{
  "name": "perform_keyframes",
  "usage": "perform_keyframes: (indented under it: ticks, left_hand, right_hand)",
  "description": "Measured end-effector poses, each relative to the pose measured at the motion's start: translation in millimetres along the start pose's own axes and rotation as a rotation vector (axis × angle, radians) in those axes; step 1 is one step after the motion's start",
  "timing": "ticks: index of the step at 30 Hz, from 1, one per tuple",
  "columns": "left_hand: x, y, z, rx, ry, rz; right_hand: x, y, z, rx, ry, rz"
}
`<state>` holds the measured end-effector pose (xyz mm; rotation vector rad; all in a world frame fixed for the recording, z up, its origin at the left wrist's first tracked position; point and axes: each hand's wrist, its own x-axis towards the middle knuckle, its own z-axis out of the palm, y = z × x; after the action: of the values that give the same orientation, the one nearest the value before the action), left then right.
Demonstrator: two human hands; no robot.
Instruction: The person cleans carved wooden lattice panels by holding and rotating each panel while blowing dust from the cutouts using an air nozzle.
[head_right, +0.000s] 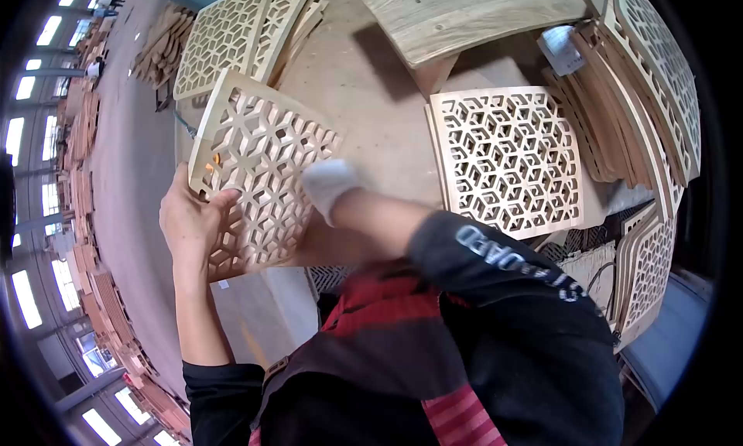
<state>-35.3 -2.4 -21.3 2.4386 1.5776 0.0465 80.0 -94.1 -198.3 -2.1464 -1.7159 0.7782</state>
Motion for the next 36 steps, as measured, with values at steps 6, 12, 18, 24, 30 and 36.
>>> perform_keyframes:
  ticks: [6,12,18,24,30,36]
  left_hand:
    - [0.5,0.0,-1.7,0.064,0.029,-0.001]
    - [5.0,-0.6,0.1,-0.031,0.011,-0.026]
    - [6.4,1.5,-3.3,-0.081,-0.025,-0.057]
    - [10.3,-4.2,-2.1,-0.044,0.012,0.000]
    - [13.4,-7.8,0.5,-0.093,-0.003,-0.035]
    - [8.8,-3.9,-0.7,-0.009,0.001,0.017]
  right_hand:
    - [-21.5,13.8,7.6,-0.060,-0.053,0.059]
    - [-71.5,58.0,2.6,0.105,-0.127,0.263]
    - [-54.6,49.3,-7.3,0.189,-0.031,0.275]
    - [-49.6,52.3,-3.1,0.143,0.007,0.231]
    - [-40.6,55.6,-10.3,0.077,0.056,0.219]
    - [-9.6,52.7,-6.2,-0.158,-0.004,0.056]
